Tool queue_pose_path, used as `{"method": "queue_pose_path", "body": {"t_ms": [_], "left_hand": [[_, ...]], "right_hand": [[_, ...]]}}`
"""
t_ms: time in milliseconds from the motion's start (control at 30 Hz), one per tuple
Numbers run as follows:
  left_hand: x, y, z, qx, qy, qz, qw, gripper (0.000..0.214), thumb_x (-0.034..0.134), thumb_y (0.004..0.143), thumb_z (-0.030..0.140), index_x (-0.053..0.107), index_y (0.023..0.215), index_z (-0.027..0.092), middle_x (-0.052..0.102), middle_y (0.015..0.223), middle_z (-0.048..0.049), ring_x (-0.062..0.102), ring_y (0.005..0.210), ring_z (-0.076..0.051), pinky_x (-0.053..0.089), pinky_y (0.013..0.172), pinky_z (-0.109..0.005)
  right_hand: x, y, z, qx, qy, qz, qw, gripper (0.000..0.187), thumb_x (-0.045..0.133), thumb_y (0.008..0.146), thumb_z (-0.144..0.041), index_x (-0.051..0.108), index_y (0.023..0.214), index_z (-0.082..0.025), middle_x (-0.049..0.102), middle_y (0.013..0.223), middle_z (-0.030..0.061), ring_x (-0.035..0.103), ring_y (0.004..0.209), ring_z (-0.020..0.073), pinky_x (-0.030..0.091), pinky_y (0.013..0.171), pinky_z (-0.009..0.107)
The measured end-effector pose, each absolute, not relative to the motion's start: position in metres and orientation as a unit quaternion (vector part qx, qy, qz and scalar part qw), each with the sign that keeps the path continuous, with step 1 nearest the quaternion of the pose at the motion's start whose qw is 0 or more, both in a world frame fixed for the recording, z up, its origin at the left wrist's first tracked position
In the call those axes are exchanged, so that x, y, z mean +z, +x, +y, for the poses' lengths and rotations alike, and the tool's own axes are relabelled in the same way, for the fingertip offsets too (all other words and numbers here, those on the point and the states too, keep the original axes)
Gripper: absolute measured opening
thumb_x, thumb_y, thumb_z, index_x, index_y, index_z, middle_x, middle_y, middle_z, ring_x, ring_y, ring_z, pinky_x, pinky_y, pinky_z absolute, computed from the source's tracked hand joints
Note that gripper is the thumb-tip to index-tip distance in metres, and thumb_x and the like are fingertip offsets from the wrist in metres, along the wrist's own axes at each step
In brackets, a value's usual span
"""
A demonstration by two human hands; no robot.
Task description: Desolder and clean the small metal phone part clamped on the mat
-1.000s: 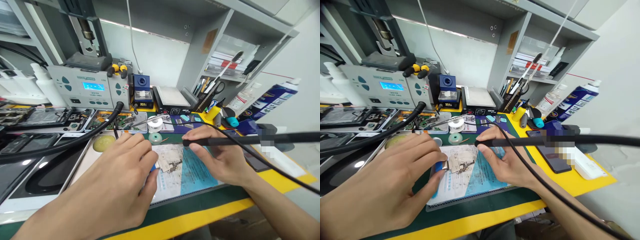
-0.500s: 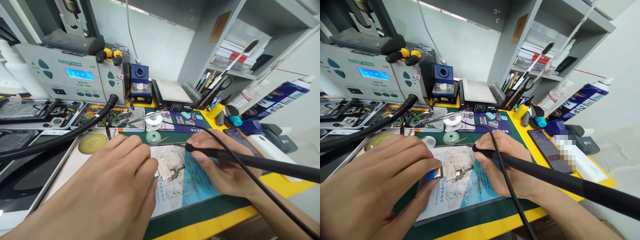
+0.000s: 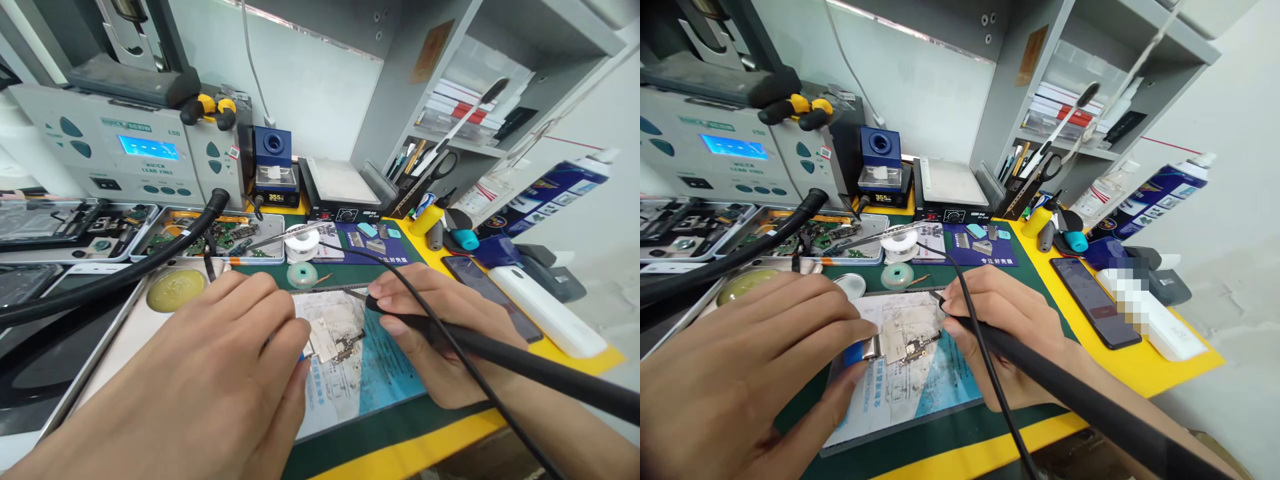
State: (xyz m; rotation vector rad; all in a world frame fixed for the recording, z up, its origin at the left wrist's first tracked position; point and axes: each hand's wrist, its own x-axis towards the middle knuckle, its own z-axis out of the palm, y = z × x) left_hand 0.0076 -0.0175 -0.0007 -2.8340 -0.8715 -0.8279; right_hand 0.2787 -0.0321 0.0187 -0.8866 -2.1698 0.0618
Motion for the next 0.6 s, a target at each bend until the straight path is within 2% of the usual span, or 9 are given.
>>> {"method": "queue_pose_path", "body": {"t_ms": [100,233,400,600], "left_hand": [[-0.0015,0.0074,-0.017,-0.272,-0.919,-0.283,0.028,0.012,0.055,0.101,0.022,0.067,0.101,0.022,0.062,0.093,-0.0049,0.051,0.09,-0.026,0.038,0.088,-0.05],[-0.0017,0.0055,-0.0186,-0.279,-0.918,-0.28,0.03,0.013,0.054,0.101,0.023,0.067,0.1,0.022,0.062,0.092,-0.0055,0.051,0.091,-0.026,0.038,0.091,-0.051],[-0.002,0.005,-0.0196,-0.287,-0.915,-0.281,0.029,0.012,0.056,0.099,0.022,0.068,0.1,0.022,0.063,0.091,-0.0053,0.053,0.087,-0.025,0.041,0.083,-0.048],[-0.0036,0.0066,-0.0163,-0.306,-0.902,-0.303,-0.022,0.014,0.068,0.092,0.034,0.073,0.101,0.024,0.068,0.099,-0.0078,0.063,0.1,-0.027,0.055,0.098,-0.045]], "right_hand": [[0.0158,0.2789,-0.0329,0.031,-0.339,-0.853,0.396,0.034,0.075,0.086,-0.005,0.076,0.114,-0.025,0.083,0.098,0.0102,0.083,0.096,0.0302,0.07,0.089,0.043],[0.0143,0.2784,-0.0328,0.013,-0.331,-0.856,0.398,0.032,0.074,0.089,-0.005,0.076,0.113,-0.025,0.083,0.098,0.0098,0.083,0.093,0.0299,0.07,0.087,0.044],[0.0137,0.2782,-0.0344,0.004,-0.321,-0.86,0.397,0.03,0.074,0.089,-0.003,0.075,0.113,-0.022,0.082,0.099,0.0115,0.082,0.095,0.0284,0.069,0.09,0.043],[0.015,0.2763,-0.0367,0.01,-0.319,-0.858,0.403,0.033,0.073,0.09,-0.002,0.076,0.116,-0.023,0.082,0.095,0.0098,0.082,0.093,0.0295,0.07,0.084,0.044]]}}
